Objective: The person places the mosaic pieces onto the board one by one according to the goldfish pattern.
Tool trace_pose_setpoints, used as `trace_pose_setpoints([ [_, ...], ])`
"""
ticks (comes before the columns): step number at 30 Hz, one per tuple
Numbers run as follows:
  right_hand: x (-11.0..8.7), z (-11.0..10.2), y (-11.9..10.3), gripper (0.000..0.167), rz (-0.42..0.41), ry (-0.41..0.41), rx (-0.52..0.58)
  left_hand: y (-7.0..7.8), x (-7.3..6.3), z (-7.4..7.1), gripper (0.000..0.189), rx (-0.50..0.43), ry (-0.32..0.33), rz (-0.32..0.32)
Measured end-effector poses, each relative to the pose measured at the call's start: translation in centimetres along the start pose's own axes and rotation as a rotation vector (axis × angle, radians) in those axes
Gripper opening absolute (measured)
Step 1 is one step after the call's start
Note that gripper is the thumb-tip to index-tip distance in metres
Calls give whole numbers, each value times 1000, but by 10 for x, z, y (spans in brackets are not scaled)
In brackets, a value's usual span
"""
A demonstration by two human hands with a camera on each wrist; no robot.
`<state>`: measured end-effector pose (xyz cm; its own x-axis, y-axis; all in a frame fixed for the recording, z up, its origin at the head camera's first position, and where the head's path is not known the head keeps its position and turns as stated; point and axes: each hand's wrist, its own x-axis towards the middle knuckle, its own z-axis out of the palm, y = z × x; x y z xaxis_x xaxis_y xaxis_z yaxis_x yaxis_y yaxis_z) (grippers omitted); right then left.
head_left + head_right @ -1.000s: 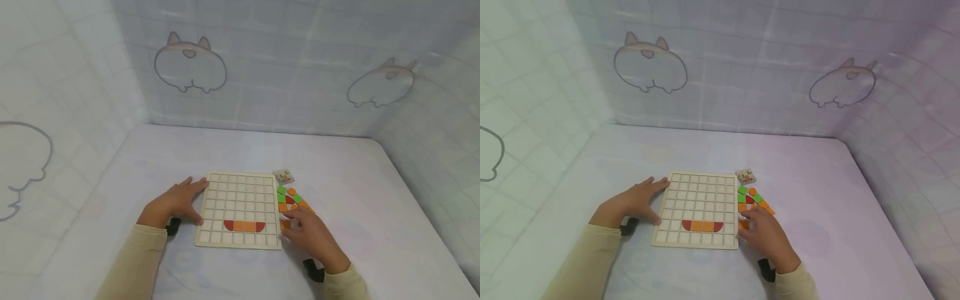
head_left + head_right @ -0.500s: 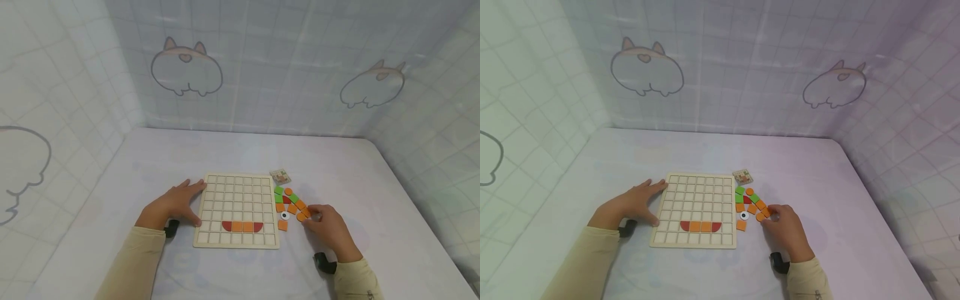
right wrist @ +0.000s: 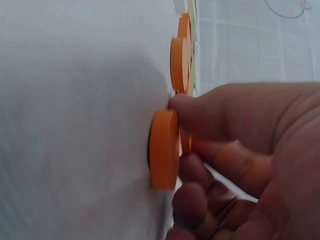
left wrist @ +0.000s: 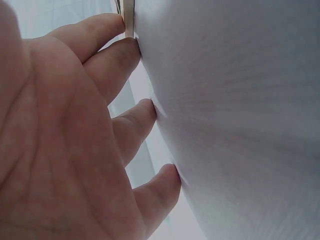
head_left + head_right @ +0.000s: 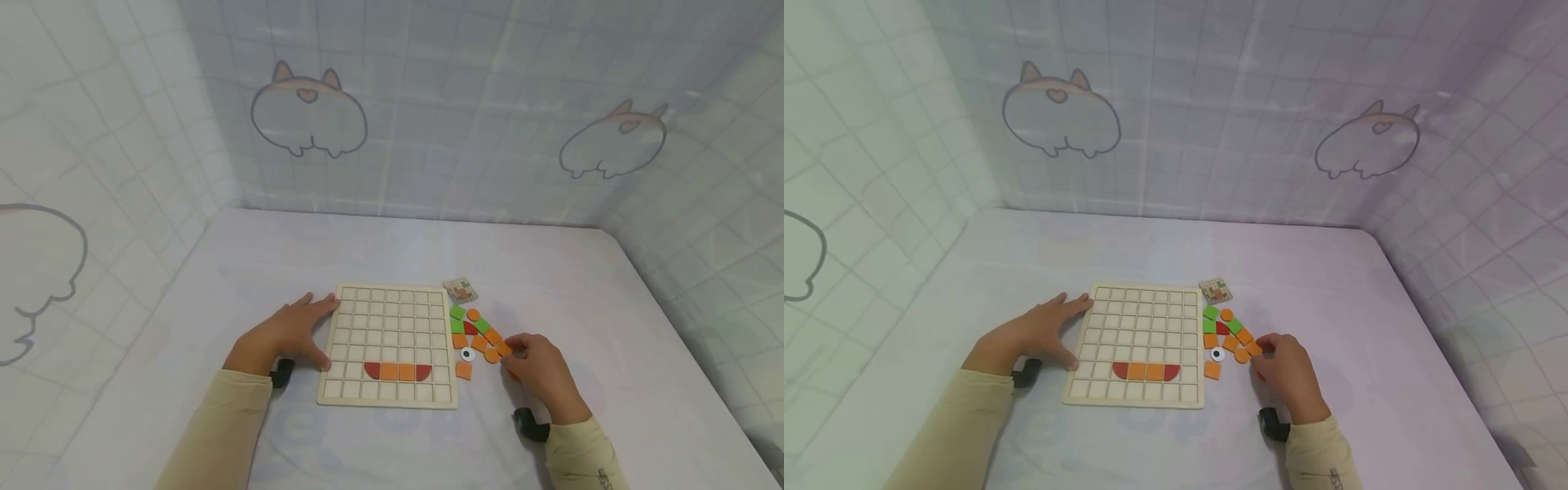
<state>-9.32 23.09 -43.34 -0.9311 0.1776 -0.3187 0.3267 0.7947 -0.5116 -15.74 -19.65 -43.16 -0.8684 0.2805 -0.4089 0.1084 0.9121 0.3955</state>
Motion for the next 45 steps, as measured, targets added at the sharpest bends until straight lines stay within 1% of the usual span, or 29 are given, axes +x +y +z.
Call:
trace_pose_setpoints([
  [3, -4, 1, -5, 46, -6, 30, 47, 0, -1, 1, 124, -1, -2, -4],
  [5, -7, 3, -14, 45, -39, 48, 74, 0, -2, 1, 124, 1, -2, -4],
  [7, -11, 7, -26, 41, -101, 46, 101, 0, -2, 1, 124, 11, -2, 4],
  [9, -14, 13, -39, 37, -185, 33, 102, 0, -2, 1, 124, 11, -2, 6],
  [12, -17, 23, -57, 31, -300, -13, 106, 0, -2, 0, 125, 11, -2, 16],
  [14, -18, 31, -67, 28, -366, -36, 104, 0, -2, -1, 125, 8, -1, 15],
  [17, -18, 41, -79, 27, -436, -73, 96, 1, -2, -2, 125, 4, 1, 21],
  [20, -15, 49, -87, 26, -460, -96, 57, 1, -2, -1, 124, 2, -2, 29],
  [23, -13, 53, -93, 25, -459, -127, 22, 2, -1, -1, 124, 7, -3, 28],
  [30, -7, 59, -102, 20, -468, -221, -3, 3, -4, -3, 124, 1, -1, -3],
  [34, -5, 61, -102, 19, -472, -244, -16, 6, -6, -4, 125, -10, -2, -4],
  [38, -5, 60, -104, 20, -453, -258, -3, 7, -8, -4, 125, -9, 0, 0],
  [45, -4, 60, -106, 22, -390, -280, 17, 9, -9, -6, 125, 4, 1, -6],
])
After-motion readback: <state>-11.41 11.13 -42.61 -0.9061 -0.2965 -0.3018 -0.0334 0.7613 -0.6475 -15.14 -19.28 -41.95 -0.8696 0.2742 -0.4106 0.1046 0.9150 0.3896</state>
